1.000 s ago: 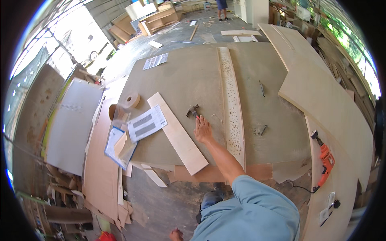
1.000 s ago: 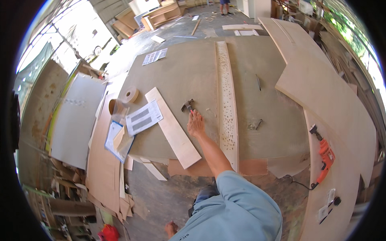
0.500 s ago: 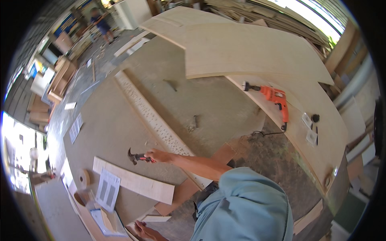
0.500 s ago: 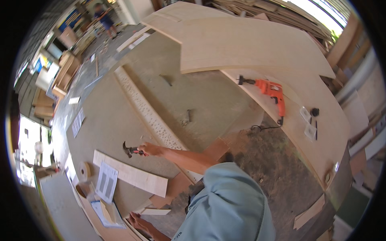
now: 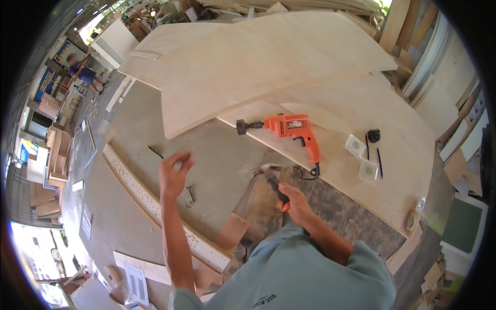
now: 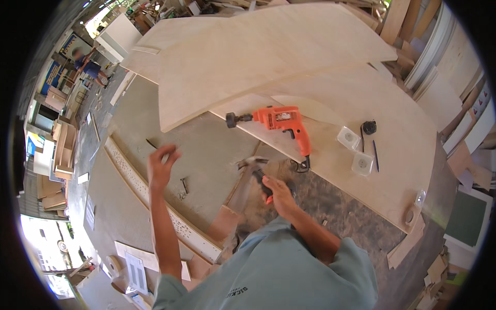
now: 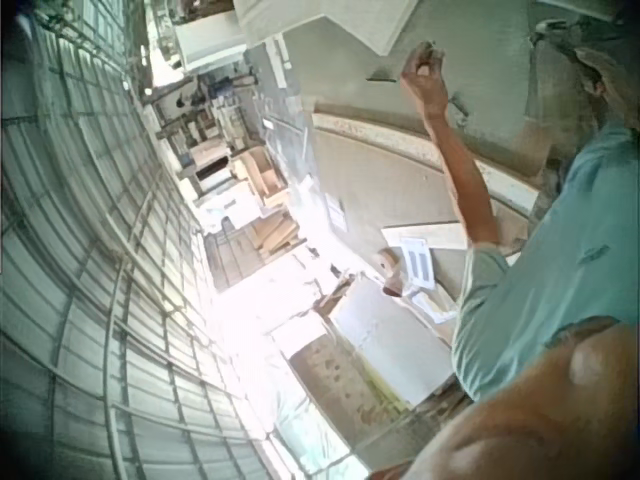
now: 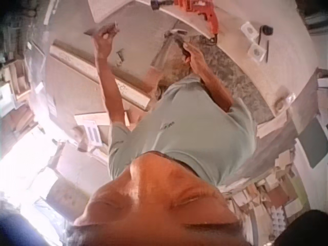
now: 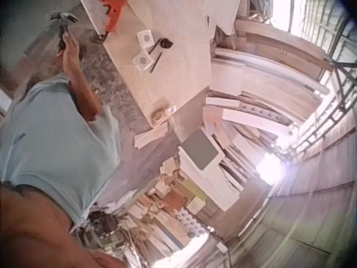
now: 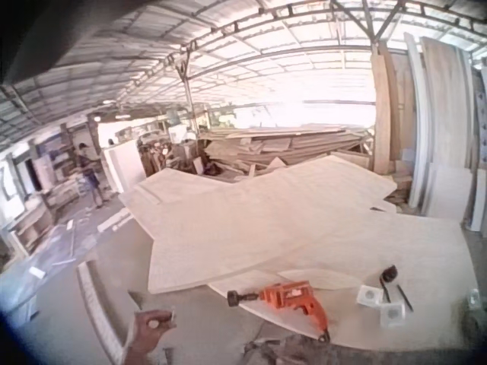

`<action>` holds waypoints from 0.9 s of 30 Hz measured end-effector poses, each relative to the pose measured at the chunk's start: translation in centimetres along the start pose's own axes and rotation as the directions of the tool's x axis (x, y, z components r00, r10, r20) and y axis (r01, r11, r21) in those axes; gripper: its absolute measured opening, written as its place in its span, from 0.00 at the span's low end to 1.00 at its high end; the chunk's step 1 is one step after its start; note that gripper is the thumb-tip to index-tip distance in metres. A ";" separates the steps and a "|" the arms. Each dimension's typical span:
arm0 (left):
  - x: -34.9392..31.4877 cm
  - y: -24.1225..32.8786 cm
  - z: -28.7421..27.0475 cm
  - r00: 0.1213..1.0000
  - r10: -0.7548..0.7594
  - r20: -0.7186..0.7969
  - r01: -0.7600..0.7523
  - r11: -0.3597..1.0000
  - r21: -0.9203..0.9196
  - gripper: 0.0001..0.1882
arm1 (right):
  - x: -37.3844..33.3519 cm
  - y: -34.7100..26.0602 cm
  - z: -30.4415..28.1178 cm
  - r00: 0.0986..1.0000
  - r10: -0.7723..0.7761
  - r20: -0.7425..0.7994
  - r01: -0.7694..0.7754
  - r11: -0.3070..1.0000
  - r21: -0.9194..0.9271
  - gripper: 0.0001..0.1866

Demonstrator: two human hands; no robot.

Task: The person drills a large circular hole through a sheet of plywood using a power drill with a hole saw attachment, then picks up a square electrical socket and positions it over the hole to check the fit.

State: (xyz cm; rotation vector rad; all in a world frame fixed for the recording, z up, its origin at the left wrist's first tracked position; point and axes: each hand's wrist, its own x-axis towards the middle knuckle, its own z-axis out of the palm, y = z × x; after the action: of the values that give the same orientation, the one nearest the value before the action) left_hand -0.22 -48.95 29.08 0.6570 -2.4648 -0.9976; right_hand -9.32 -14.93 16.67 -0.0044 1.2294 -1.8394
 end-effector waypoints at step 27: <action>22.7 -0.9 21.5 0.531 -0.031 0.847 -0.236 0.955 0.182 0.10 | 5.1 -12.2 -0.8 0.951 -0.120 -0.285 0.165 0.976 0.140 0.13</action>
State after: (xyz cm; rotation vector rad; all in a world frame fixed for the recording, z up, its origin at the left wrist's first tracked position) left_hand -29.57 -50.67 18.38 0.0259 -3.5061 -1.0934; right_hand -20.82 -16.46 23.02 0.2681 1.2901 -2.1169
